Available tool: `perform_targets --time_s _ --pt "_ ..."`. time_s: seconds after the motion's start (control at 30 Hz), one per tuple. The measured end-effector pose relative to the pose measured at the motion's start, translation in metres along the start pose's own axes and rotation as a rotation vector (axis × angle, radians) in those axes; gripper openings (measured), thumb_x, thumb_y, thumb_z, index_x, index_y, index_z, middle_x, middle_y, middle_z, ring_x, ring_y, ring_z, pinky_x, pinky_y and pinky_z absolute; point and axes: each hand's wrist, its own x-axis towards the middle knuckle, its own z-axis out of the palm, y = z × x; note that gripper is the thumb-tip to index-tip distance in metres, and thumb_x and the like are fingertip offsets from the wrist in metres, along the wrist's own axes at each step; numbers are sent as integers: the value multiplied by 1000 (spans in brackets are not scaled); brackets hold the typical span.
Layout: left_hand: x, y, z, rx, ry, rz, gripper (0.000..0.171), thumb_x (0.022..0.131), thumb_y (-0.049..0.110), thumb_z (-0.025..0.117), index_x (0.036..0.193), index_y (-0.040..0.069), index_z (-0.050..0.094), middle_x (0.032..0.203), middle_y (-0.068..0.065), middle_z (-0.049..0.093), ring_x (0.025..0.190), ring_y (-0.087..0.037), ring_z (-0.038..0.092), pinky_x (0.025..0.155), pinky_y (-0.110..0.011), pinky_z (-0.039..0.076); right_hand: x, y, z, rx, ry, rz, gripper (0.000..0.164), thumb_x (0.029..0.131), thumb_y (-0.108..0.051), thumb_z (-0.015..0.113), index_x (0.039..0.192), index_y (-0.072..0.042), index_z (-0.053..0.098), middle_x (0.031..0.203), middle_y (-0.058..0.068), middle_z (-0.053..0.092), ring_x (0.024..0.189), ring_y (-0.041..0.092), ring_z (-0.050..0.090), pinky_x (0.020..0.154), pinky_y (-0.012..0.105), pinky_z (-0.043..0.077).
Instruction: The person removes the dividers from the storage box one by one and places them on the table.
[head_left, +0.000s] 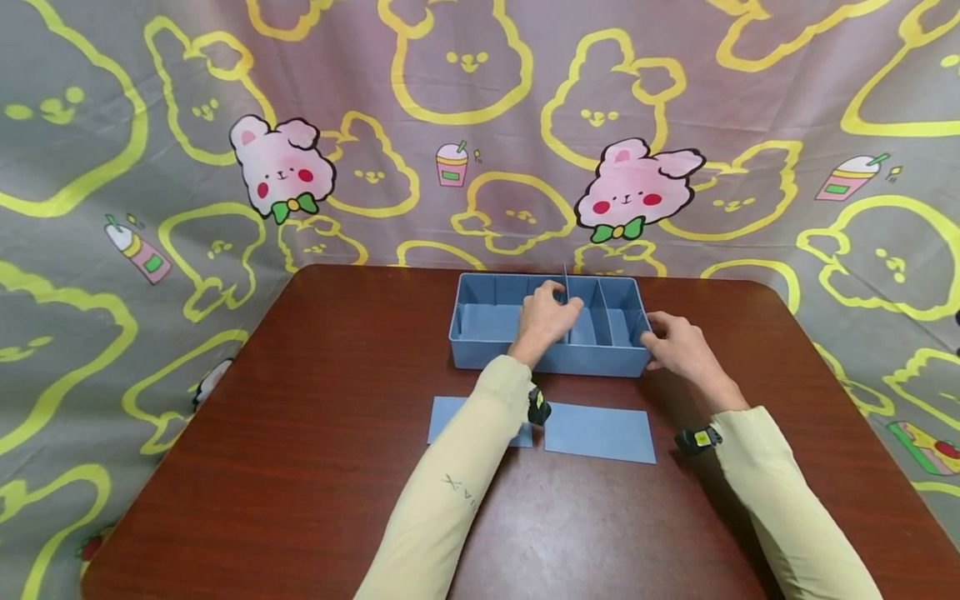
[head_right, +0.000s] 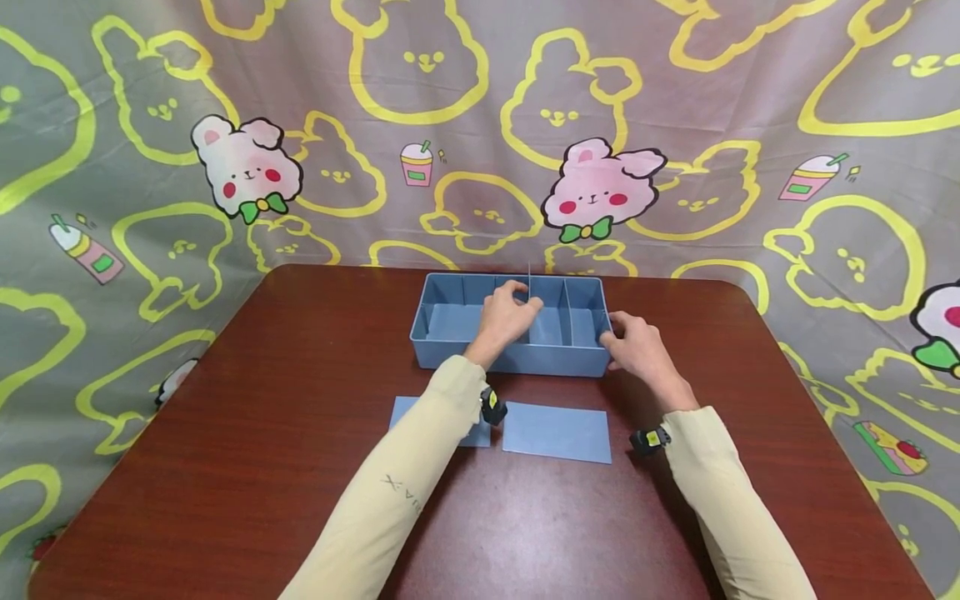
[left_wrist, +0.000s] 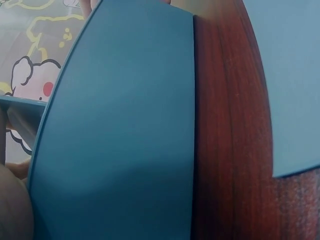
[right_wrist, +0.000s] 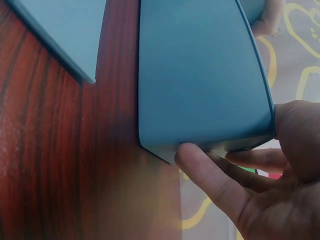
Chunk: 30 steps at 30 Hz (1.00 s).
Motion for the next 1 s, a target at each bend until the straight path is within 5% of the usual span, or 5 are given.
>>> perform_targets --time_s 0.3,1.0 --pt "-1 0 -3 -32 34 11 43 89 42 61 127 22 61 95 4 72 71 -9 63 64 -30 49 1 0 1 2 4 -2 53 96 -17 46 145 4 39 131 32 54 71 22 73 71 39 60" --pt "-6 -2 -2 -121 126 75 39 87 36 60 123 21 65 96 3 75 76 -10 67 71 -32 53 0 0 2 4 0 -7 53 97 -17 46 144 5 39 127 34 56 73 26 74 70 39 60"
